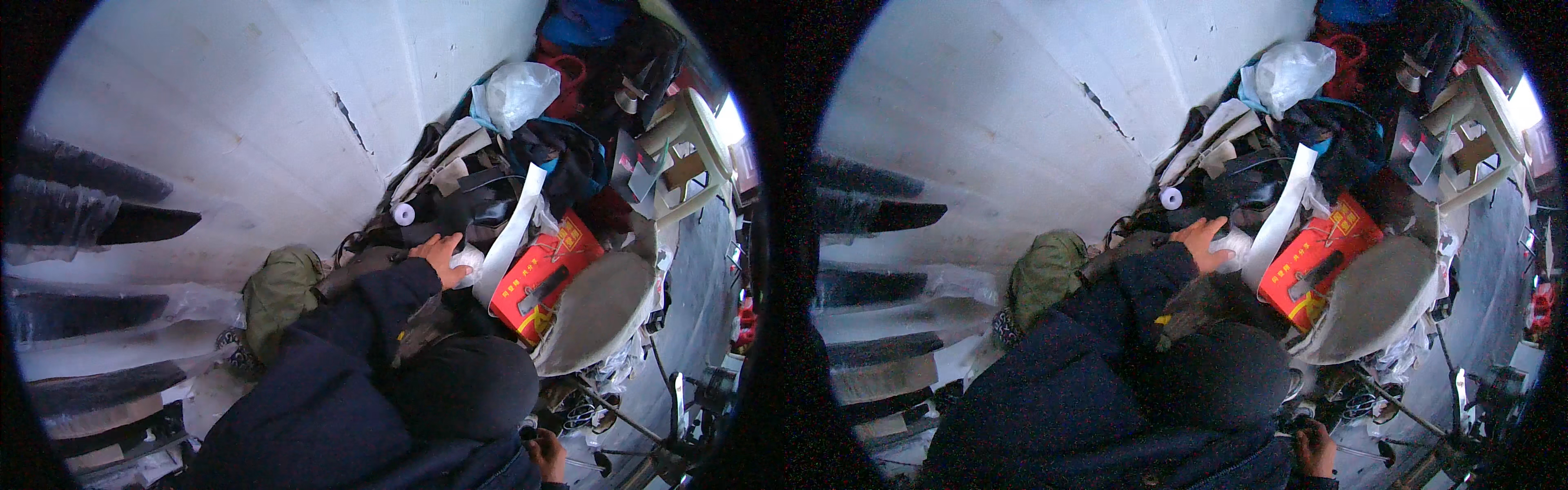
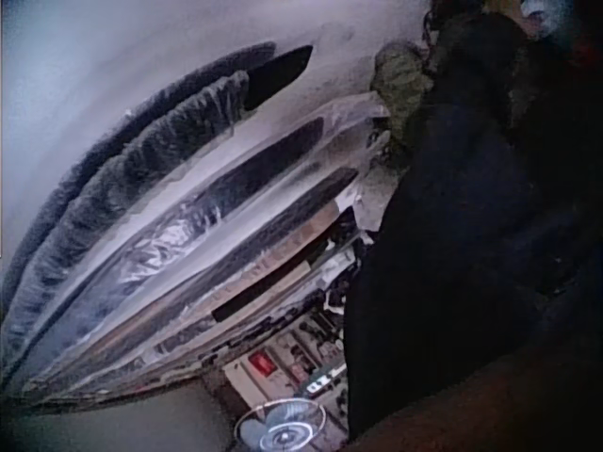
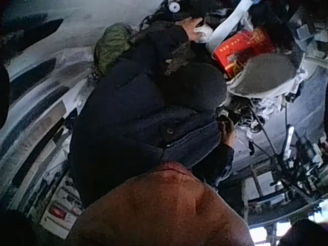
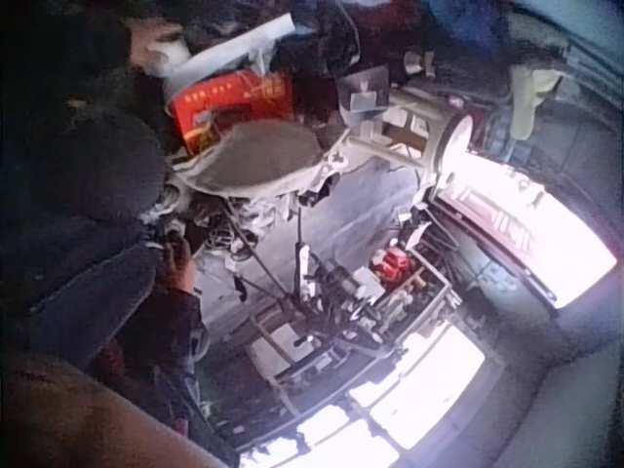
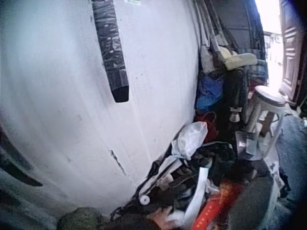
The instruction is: The person sits on the floor in a cluttered workshop and uses a flat metal tool to scrape and clean the sole and edges of a sneaker. They repeatedly reposition the shoe and the tool to work different areas of the sole and upper.
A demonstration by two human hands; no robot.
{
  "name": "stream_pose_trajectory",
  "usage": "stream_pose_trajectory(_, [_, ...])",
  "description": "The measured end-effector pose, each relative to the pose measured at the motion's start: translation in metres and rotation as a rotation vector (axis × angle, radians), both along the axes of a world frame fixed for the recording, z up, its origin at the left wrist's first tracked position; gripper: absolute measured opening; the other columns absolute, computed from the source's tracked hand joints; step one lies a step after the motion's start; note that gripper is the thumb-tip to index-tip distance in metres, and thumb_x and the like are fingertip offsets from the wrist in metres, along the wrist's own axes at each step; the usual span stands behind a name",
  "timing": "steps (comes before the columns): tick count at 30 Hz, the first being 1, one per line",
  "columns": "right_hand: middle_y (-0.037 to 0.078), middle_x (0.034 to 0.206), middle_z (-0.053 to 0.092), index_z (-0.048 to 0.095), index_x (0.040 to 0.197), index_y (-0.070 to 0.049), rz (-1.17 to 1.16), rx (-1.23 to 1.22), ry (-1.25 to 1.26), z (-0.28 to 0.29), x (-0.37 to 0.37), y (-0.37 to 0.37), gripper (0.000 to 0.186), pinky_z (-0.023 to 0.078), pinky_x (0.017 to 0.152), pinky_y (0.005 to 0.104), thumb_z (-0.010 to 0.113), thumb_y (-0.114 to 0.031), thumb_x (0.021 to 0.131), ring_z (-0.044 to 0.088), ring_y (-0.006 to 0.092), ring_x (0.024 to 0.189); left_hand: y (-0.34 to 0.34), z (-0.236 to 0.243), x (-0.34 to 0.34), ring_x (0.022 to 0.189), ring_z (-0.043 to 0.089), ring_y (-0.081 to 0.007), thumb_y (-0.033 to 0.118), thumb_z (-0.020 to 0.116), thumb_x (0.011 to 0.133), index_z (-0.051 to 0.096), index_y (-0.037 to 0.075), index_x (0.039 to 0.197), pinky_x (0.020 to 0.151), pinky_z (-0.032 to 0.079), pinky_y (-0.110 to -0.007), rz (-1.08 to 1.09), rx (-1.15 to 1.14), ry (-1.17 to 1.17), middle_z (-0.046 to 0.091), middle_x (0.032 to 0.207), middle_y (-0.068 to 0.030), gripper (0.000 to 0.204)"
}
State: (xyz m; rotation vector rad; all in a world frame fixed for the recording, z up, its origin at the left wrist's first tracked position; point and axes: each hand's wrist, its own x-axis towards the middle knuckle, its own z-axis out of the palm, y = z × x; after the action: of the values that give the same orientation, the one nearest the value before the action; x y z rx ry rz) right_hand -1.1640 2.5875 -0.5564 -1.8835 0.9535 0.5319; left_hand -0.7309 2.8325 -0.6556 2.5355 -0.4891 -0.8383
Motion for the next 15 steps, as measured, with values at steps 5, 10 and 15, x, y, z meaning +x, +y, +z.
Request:
stream_pose_trajectory(5, [0.011,0.089,0.072,0.061,0.121,-0.001,0.041,-0.021,-0.001,-0.010,-0.008,-0.007,0.033,0.054,0.073,0.0313,0.068,-0.014,0.091,0.067,0.0178,0.079,0.005,-0.019,0.028,0.111,0.063,-0.0335,0.024,0.074,0.084,0.042,0.011,0.144,0.095,0.050,-0.042,0.329,-0.485,0.008,0.055,0.132,-0.0245,0.069])
stream_pose_trajectory(10, [0.013,0.093,0.073,0.062,0.120,-0.002,0.029,-0.024,-0.072,-0.023,-0.024,-0.009,0.033,0.054,0.076,0.0329,0.069,-0.014,0.090,0.070,0.0214,0.083,0.020,-0.031,0.084,0.126,0.047,-0.0414,0.017,0.073,0.080,0.045,0.007,0.139,0.106,0.039,-0.049,0.493,-0.231,-0.671,0.049,0.138,-0.0216,0.065])
stream_pose_trajectory(15, [0.015,0.092,0.073,0.062,0.119,-0.001,0.052,-0.041,-0.056,-0.019,-0.019,-0.007,0.032,0.055,0.076,0.0340,0.068,-0.014,0.090,0.071,0.0250,0.083,0.009,-0.037,0.093,0.130,0.045,-0.0390,0.026,0.071,0.082,0.041,0.008,0.145,0.108,0.038,-0.047,0.462,-0.131,-0.473,0.049,0.142,-0.0194,0.072])
